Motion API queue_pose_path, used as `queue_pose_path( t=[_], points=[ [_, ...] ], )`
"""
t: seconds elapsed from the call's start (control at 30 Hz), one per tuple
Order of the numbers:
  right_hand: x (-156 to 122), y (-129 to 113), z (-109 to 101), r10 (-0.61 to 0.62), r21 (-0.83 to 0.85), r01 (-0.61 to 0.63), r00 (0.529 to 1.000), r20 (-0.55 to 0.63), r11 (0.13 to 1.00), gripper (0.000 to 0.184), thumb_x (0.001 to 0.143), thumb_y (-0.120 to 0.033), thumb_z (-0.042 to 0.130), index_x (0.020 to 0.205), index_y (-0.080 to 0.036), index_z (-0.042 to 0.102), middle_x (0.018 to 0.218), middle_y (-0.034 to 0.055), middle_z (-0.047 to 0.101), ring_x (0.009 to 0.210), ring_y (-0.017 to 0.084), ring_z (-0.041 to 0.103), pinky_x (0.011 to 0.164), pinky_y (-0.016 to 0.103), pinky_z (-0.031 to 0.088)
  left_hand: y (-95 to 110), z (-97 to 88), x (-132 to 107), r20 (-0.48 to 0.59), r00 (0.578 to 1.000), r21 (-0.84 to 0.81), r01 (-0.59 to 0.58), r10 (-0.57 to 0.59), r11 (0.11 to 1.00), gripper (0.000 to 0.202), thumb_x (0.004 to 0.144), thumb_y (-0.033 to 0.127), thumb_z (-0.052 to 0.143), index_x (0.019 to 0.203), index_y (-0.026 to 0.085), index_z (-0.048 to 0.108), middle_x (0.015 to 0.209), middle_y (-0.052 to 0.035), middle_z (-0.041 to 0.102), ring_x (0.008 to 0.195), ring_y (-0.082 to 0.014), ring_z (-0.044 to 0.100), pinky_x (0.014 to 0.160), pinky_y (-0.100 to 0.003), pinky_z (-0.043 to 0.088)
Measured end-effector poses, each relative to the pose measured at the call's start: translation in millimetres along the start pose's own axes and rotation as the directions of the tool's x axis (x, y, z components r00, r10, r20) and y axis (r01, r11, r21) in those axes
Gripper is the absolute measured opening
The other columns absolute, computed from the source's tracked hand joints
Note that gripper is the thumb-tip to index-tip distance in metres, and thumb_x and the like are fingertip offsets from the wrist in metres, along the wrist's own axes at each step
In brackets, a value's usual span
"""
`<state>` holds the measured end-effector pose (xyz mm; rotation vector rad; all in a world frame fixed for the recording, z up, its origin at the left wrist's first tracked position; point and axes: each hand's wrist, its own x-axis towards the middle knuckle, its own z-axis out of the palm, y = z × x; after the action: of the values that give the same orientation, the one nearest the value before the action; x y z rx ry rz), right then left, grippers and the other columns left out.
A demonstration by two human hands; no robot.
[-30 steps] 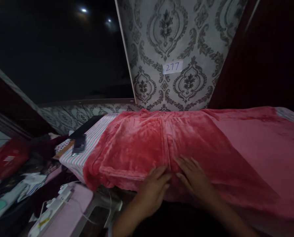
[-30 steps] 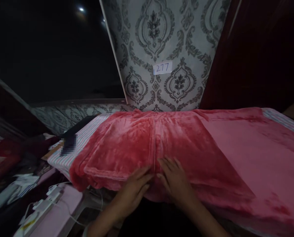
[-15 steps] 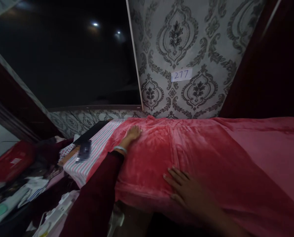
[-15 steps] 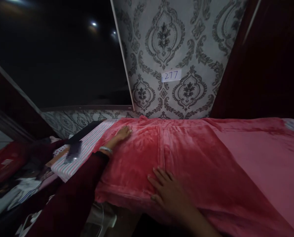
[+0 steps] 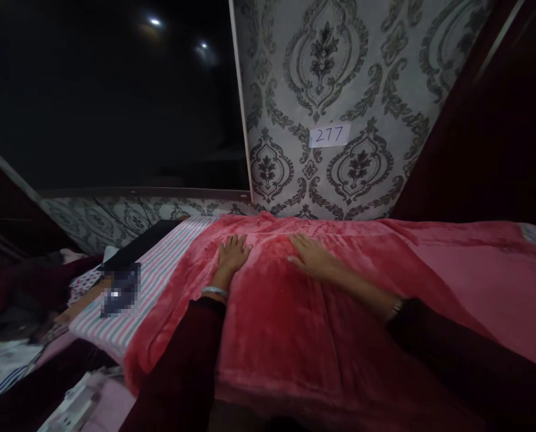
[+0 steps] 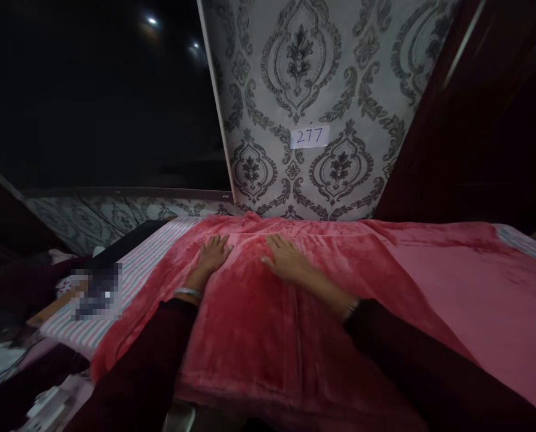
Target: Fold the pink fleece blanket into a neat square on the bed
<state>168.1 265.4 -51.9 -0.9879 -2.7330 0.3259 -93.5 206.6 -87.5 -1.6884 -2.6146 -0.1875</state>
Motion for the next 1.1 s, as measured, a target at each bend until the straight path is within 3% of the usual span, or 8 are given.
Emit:
queue_pose_path(
  t=[0.13,0.27,0.37,0.63,0.73,0.8,0.93,1.1],
  points=[
    [51,0,34,0.104,-0.132,-0.104,0.995,-0.005,0.986,0.07,0.105,-0.05,0.038,0.163,-0.011,0.035,0.168,0.0172,0.029,0.158,0.033,0.019,0.127,0.057,0.016,-3,3.4,1,-0.005,1.0,0.012,-0.012,0.012,1.0,0.063,0.105,0.05,0.028,0.163,0.025,0.034,0.17,-0.0143,0.031,0.159,-0.0306,0.024,0.126,-0.06,0.022],
    [56,16,70,0.196,-0.179,-0.197,0.98,-0.022,0.964,0.078,0.104,-0.061,0.037,0.162,-0.008,0.036,0.166,0.0194,0.033,0.156,0.034,0.025,0.126,0.055,0.018,-5,7.5,5,0.028,0.998,-0.008,0.048,-0.048,0.999,0.067,0.103,0.059,0.03,0.162,0.027,0.036,0.172,-0.0157,0.027,0.16,-0.0337,0.021,0.124,-0.062,0.025],
    [55,26,83,0.204,-0.186,-0.21,0.978,-0.054,0.96,0.083,0.103,-0.066,0.035,0.162,-0.008,0.036,0.166,0.0195,0.033,0.155,0.036,0.026,0.125,0.055,0.02,-7,7.2,9,0.021,0.989,-0.015,0.147,-0.147,0.989,0.071,0.103,0.058,0.029,0.162,0.02,0.035,0.17,-0.0198,0.028,0.159,-0.0356,0.023,0.122,-0.061,0.029],
    [58,30,77,0.195,-0.161,-0.193,0.981,-0.003,0.968,0.08,0.104,-0.063,0.031,0.163,-0.008,0.034,0.167,0.0199,0.03,0.156,0.034,0.022,0.126,0.055,0.018,-6,2.4,4,-0.041,0.98,-0.032,0.192,-0.193,0.981,0.064,0.104,0.044,0.033,0.157,0.01,0.042,0.166,-0.0217,0.035,0.153,-0.0375,0.036,0.12,-0.059,0.035],
    [57,15,61,0.26,-0.133,-0.246,0.96,0.1,0.96,0.078,0.106,-0.06,0.03,0.165,-0.011,0.029,0.17,0.0178,0.025,0.158,0.033,0.017,0.126,0.056,0.017,-4,3.3,0,-0.206,0.972,-0.027,0.107,-0.111,0.994,0.062,0.103,0.042,0.036,0.158,0.014,0.042,0.17,-0.0172,0.031,0.158,-0.0378,0.024,0.122,-0.064,0.028],
    [57,0,52,0.241,-0.121,-0.228,0.964,0.108,0.966,0.077,0.106,-0.061,0.029,0.166,-0.014,0.027,0.17,0.0168,0.024,0.158,0.033,0.015,0.126,0.058,0.013,-3,4.0,-1,-0.258,0.966,-0.01,-0.035,0.032,0.999,0.057,0.104,0.039,0.036,0.157,0.019,0.044,0.169,-0.0121,0.035,0.159,-0.0325,0.024,0.126,-0.061,0.024],
    [55,-22,53,0.085,-0.113,-0.074,0.992,0.098,0.991,0.071,0.106,-0.062,0.031,0.167,-0.026,0.029,0.173,0.0076,0.016,0.16,0.033,0.008,0.126,0.061,0.004,-4,5.7,4,-0.046,0.97,0.024,-0.238,0.238,0.971,0.053,0.105,0.04,0.035,0.155,0.026,0.049,0.166,-0.0061,0.042,0.156,-0.0261,0.032,0.128,-0.053,0.022],
    [54,-17,70,0.064,-0.084,-0.053,0.989,0.134,0.995,0.071,0.105,-0.064,0.031,0.168,-0.03,0.024,0.174,0.0036,0.01,0.16,0.033,0.004,0.125,0.063,0.009,-4,7.0,11,0.041,0.981,0.069,-0.192,0.19,0.979,0.059,0.105,0.048,0.036,0.16,0.028,0.041,0.17,-0.0053,0.033,0.158,-0.0296,0.025,0.128,-0.054,0.019]
  ],
)
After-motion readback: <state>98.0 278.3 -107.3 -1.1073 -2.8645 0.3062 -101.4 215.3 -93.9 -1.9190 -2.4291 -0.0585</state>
